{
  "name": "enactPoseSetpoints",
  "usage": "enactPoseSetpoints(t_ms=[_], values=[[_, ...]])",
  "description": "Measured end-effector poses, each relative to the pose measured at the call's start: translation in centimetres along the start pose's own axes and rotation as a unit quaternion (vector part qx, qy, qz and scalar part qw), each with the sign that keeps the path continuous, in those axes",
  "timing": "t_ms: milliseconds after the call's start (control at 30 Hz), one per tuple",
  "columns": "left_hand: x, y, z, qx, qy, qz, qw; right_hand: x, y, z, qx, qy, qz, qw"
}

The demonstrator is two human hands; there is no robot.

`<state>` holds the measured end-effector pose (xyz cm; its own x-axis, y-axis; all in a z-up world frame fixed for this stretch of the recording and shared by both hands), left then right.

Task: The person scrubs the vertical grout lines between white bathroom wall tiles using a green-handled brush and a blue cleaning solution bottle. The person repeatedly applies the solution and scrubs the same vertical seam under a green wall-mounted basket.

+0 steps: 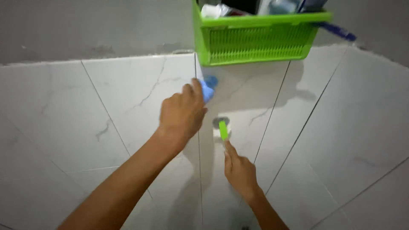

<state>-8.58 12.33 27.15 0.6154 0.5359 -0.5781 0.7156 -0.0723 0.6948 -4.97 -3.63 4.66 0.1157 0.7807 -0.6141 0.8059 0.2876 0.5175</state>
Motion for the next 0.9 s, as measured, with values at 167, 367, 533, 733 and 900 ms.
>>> enactPoseSetpoints(t_ms=[167, 367, 533, 733, 900], values=[[0.0, -3.8, -5.2, -0.032, -0.227, -0.049, 0.972, -4.8, 6.0, -11.2, 0.019, -0.009, -0.021, 1.000], [1.7, -4.5, -9.6, -0.100, -0.317, 0.030, 0.943, -4.0, 7.2, -15.7, -0.025, 0.029, 0.049, 0.998], [0.8, -3.4, -11.6, -0.087, -0.283, 0.082, 0.952, 3.0, 1.4, -10.1, 0.105, 0.053, -0.004, 0.993], [-3.9, -2.0, -12.4, -0.042, -0.103, 0.320, 0.941, -3.9, 6.4, -17.3, 0.002, 0.059, 0.063, 0.996], [-5.0, -0.6, -12.4, -0.050, -0.130, 0.376, 0.916, -8.8, 9.0, -19.4, -0.003, -0.062, 0.079, 0.995]])
Point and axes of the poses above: each hand's wrist, its own y-axis towards the middle knuckle, its own x-axis out of the palm, z = x × y, the point moved 8 cm from there along y, towards the middle knuckle, and after that the axes turned 14 degrees about y, right-handed, at the moved point
